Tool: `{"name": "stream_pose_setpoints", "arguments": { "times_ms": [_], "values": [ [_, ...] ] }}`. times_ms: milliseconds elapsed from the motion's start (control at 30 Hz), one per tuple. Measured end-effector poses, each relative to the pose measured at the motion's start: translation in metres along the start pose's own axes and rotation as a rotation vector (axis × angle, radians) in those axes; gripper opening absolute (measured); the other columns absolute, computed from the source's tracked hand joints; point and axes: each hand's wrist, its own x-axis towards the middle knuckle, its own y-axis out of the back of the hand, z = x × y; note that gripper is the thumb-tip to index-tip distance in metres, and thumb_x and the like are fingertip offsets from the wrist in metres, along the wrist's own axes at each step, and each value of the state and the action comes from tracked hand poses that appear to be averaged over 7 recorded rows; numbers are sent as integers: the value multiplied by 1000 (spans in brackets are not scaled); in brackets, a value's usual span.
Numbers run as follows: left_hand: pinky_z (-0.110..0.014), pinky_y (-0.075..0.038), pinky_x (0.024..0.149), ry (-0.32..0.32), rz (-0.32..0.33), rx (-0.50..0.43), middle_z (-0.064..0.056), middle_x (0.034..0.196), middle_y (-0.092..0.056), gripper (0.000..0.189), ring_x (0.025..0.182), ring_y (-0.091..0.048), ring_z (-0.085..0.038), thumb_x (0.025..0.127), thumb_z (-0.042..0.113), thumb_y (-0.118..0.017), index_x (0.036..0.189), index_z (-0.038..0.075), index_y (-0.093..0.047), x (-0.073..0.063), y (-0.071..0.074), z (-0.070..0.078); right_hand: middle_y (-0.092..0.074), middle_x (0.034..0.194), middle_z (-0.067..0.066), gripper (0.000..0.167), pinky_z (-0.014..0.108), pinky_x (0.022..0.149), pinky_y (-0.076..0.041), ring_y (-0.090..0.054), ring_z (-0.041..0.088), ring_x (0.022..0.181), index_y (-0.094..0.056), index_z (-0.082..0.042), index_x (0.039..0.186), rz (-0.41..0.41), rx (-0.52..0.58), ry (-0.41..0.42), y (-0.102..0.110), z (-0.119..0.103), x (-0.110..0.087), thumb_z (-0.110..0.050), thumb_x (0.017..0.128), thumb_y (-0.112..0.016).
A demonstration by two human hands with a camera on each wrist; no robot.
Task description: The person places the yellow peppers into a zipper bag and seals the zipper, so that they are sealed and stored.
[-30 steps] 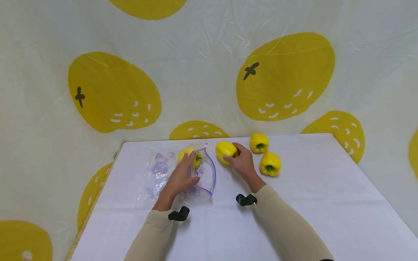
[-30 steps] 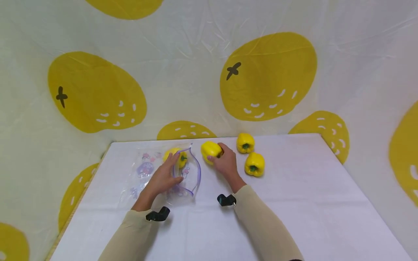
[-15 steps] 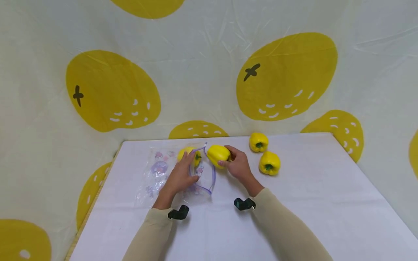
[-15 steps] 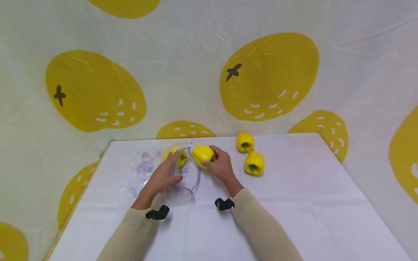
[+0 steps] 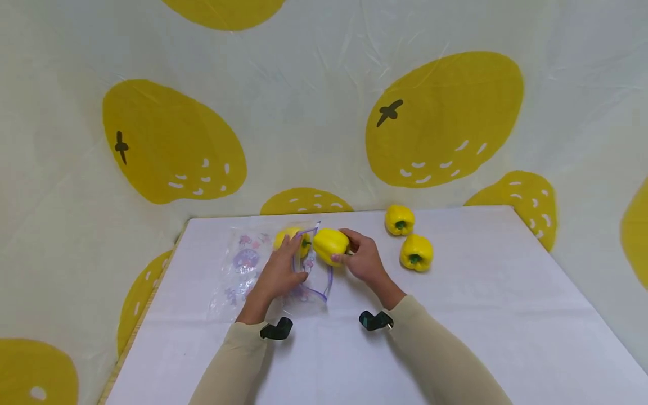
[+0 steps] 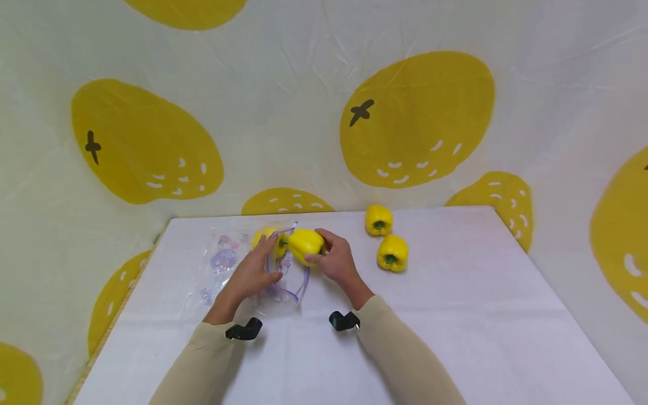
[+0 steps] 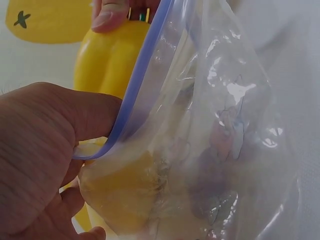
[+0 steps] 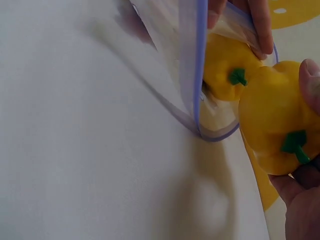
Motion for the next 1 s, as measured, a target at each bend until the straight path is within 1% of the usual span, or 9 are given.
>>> {"name": "stream_pose_setpoints", "arguments": {
  "times_ms": [67, 133, 300, 433, 533, 633, 767, 867, 1000],
  "values": [
    [-57, -12, 132, -9, 6, -1, -5, 175, -25, 96, 165, -12, -30, 88, 19, -79, 167, 21, -25, 0, 0, 0, -61, 150, 15, 66, 49, 118, -45, -58, 35, 140, -56, -6, 148, -12, 3, 2, -4, -1, -2, -10, 88, -83],
    [-56, -10, 133, -10, 8, -5, -4, 175, -25, 96, 165, -11, -29, 88, 19, -79, 167, 21, -25, 0, 1, 0, -62, 149, 15, 66, 49, 118, -46, -59, 35, 139, -57, -6, 148, -16, 5, 3, -7, -3, -4, -10, 87, -83],
    [-57, -9, 133, -31, 11, -12, -5, 175, -26, 96, 165, -11, -29, 87, 18, -79, 167, 21, -26, 1, 0, 0, -64, 146, 13, 65, 49, 117, -47, -61, 34, 136, -60, -7, 146, 0, 18, -2, -15, -5, -12, -8, 86, -84],
    [-60, -10, 132, -60, 25, -12, -7, 174, -28, 96, 165, -13, -32, 85, 16, -79, 166, 18, -28, 1, -1, -1, -64, 147, 14, 65, 50, 116, -47, -61, 34, 136, -59, -6, 146, -7, 13, 19, -22, -5, -17, -9, 86, -84],
    [-61, -11, 131, -70, 31, -8, -7, 174, -28, 96, 165, -13, -32, 85, 16, -79, 166, 17, -28, 2, -2, -3, -64, 146, 15, 65, 51, 117, -48, -62, 34, 135, -58, -4, 146, 8, 12, 31, -27, -2, -17, -10, 87, -84],
    [-61, -12, 131, -80, 30, -9, -7, 173, -29, 96, 165, -13, -32, 85, 15, -79, 166, 18, -28, 2, -2, -4, -65, 145, 15, 63, 50, 118, -47, -62, 33, 133, -59, -4, 144, 17, 14, 26, -31, 1, -13, -9, 86, -84],
    [-58, -12, 132, -90, 21, -8, -6, 173, -31, 96, 165, -14, -31, 85, 14, -79, 166, 19, -28, 4, -2, -3, -65, 143, 17, 63, 51, 119, -46, -62, 34, 132, -59, -2, 142, 9, 13, 21, -31, 2, -10, -9, 85, -85],
    [-59, -13, 132, -105, 23, 2, -7, 172, -32, 97, 164, -15, -32, 84, 12, -80, 166, 17, -29, 4, -2, -2, -65, 142, 19, 68, 51, 119, -45, -62, 36, 131, -56, 0, 143, 10, 8, -8, -31, 2, -9, -12, 84, -87],
    [-60, -17, 131, -120, 26, 15, -5, 173, -31, 98, 164, -15, -33, 82, 9, -80, 166, 16, -30, 4, -4, -1, -66, 140, 18, 69, 50, 119, -46, -62, 34, 129, -54, -3, 139, 12, -32, -79, -33, 4, -8, -21, 83, -89]
  ]
}}
